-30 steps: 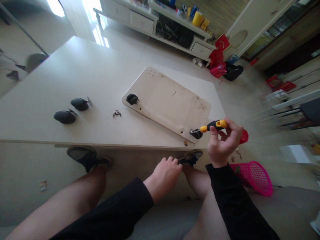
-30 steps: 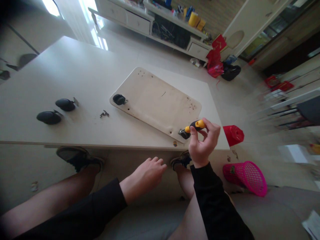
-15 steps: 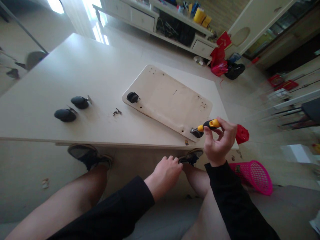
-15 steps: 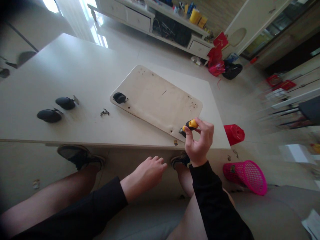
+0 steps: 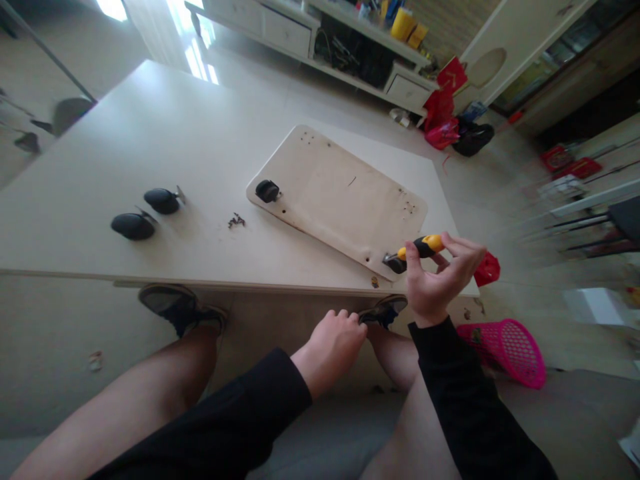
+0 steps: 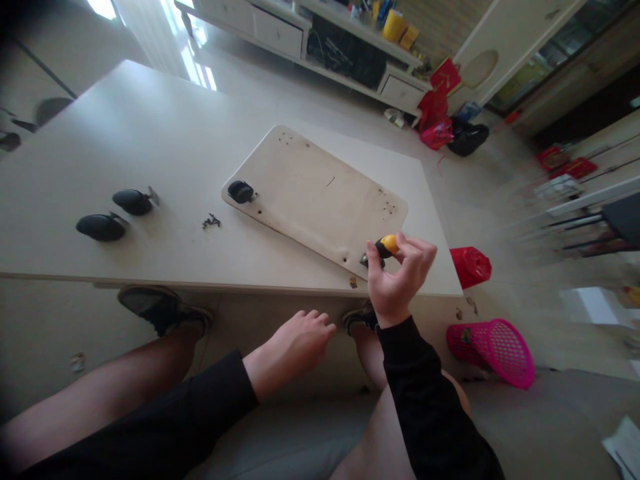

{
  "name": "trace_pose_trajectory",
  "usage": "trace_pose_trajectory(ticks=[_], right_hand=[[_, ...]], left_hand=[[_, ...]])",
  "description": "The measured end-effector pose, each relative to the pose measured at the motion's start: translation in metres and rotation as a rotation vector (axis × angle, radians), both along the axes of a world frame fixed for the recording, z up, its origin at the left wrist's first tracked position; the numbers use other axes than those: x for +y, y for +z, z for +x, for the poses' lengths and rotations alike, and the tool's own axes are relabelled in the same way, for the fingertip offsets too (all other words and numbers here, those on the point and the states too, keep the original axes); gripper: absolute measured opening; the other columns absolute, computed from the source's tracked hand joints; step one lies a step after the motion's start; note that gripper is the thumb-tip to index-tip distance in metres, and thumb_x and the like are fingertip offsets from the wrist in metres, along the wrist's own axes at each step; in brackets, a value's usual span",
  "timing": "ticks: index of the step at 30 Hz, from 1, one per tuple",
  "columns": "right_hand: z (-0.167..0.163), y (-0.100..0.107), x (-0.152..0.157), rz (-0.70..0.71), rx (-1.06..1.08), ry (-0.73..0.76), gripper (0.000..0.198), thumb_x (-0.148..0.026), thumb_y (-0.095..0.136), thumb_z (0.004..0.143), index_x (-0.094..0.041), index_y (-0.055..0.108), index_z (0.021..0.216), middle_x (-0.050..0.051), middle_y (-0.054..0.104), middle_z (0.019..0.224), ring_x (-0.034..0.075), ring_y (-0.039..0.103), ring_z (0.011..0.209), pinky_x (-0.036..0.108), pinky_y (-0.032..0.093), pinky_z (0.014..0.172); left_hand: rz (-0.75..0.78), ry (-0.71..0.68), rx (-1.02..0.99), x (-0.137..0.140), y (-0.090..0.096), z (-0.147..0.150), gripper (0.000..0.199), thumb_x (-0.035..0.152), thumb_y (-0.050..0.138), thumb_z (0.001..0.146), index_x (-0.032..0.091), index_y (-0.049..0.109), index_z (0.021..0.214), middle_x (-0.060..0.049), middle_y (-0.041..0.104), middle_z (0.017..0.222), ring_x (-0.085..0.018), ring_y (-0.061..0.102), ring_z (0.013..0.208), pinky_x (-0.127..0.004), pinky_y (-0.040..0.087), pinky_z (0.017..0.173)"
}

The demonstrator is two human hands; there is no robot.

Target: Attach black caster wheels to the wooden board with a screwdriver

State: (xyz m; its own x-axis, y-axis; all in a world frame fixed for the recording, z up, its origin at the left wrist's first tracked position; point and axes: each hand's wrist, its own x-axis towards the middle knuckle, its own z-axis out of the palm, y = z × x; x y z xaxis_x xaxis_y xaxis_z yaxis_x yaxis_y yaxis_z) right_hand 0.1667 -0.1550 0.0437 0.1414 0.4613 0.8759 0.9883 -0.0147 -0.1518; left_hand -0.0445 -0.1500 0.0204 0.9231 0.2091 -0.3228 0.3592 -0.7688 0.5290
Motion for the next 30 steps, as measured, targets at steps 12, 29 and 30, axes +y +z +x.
trace_pose_trajectory(ticks=[12, 29, 30], right_hand=[[0.007, -0.002, -0.007, 0.087, -0.121, -0.039, 0.044, -0.029, 0.091, 0.085, -0.026, 0.064, 0.12, 0.009, 0.063, 0.115, 0.023, 0.065, 0.107, 0.036, 0.065, 0.076], [-0.008, 0.0, -0.018, 0.061, -0.114, -0.019, 0.03, -0.023, 0.085, 0.089, -0.025, 0.069, 0.114, 0.007, 0.071, 0.111, 0.022, 0.072, 0.1, 0.043, 0.066, 0.091], [-0.007, -0.001, -0.019, 0.061, -0.119, -0.036, 0.029, -0.025, 0.084, 0.09, -0.025, 0.068, 0.114, 0.008, 0.07, 0.111, 0.022, 0.072, 0.101, 0.043, 0.065, 0.091]], left_hand=[[-0.005, -0.014, 0.011, 0.0, -0.002, 0.001, 0.024, 0.016, 0.059, 0.105, 0.012, 0.074, 0.123, -0.017, 0.076, 0.125, -0.032, 0.074, 0.117, -0.044, 0.059, 0.093], [0.003, -0.036, 0.034, 0.002, -0.001, 0.0, 0.023, 0.015, 0.059, 0.105, 0.012, 0.073, 0.124, -0.017, 0.076, 0.125, -0.032, 0.074, 0.119, -0.043, 0.059, 0.095], [0.003, -0.034, 0.032, 0.002, 0.0, 0.0, 0.023, 0.015, 0.059, 0.105, 0.012, 0.073, 0.124, -0.017, 0.076, 0.125, -0.032, 0.074, 0.119, -0.044, 0.06, 0.095]])
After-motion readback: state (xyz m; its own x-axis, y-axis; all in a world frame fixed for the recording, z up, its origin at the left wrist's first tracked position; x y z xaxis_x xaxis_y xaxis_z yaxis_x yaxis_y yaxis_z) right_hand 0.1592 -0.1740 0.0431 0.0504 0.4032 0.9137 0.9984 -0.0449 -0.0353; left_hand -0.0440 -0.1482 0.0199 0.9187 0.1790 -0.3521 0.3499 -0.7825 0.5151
